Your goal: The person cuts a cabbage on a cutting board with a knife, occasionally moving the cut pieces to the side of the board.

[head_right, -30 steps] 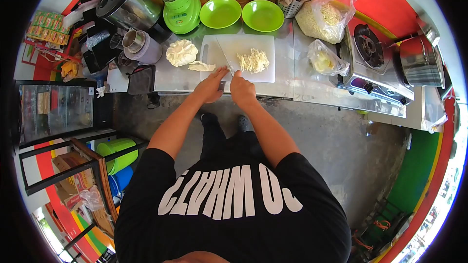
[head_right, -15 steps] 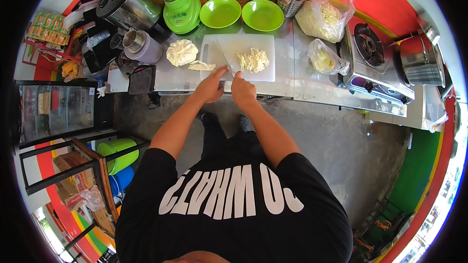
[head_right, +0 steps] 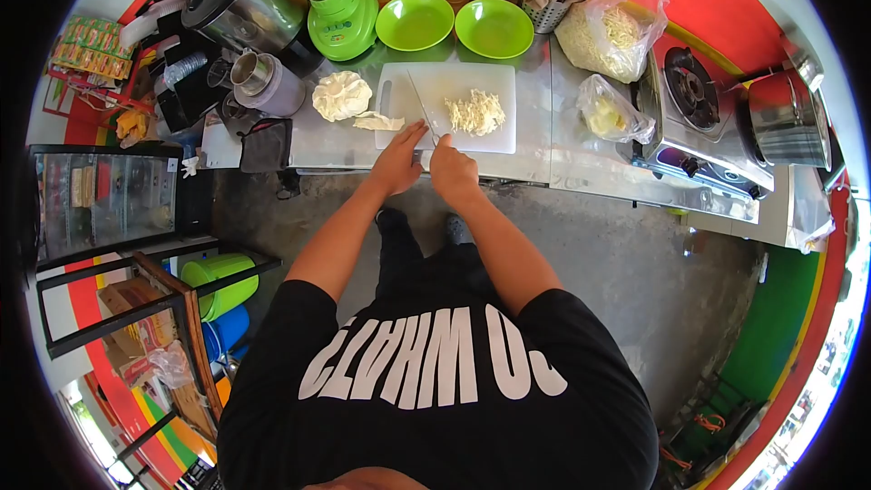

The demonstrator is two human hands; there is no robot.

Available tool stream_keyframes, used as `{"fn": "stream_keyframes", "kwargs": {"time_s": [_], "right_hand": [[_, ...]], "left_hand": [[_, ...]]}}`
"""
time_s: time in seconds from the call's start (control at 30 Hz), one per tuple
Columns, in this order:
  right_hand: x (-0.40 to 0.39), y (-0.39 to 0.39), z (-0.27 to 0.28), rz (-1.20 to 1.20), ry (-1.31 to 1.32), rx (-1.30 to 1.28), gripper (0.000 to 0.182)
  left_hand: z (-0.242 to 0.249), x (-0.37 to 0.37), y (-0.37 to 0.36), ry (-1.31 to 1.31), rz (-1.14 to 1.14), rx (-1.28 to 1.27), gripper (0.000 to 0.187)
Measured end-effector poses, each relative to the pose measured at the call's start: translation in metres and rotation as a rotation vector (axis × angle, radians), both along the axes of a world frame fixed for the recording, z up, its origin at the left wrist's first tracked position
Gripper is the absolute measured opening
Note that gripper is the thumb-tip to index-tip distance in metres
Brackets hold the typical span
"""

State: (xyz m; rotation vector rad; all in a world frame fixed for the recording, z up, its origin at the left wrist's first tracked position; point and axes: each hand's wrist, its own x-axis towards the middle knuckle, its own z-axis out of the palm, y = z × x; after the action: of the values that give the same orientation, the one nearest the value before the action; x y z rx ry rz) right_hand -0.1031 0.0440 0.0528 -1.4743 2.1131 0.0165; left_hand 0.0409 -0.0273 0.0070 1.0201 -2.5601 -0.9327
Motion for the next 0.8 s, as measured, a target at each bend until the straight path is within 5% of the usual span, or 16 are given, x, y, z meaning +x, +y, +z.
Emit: {"fn": "stream_keyframes", "kwargs": {"time_s": [0.33, 0.4, 0.8], "right_hand": [[0.006, 0.004, -0.004, -0.015, -0.028, -0.015, 0.046], [0.008, 0.004, -0.002, -0.089, -0.086, -0.018, 0.031], [-0.031, 0.005, -0.006, -0.063, -0.115, -0.051, 0.032]], "left_hand": [[0.002, -0.001, 0.0, 0.033, 0.019, 0.024, 0.075], [0.002, -0.001, 0.001, 0.047, 0.022, 0.02, 0.073], [0.006, 0.0, 0.0, 0.092, 0.025, 0.066, 0.059]]}}
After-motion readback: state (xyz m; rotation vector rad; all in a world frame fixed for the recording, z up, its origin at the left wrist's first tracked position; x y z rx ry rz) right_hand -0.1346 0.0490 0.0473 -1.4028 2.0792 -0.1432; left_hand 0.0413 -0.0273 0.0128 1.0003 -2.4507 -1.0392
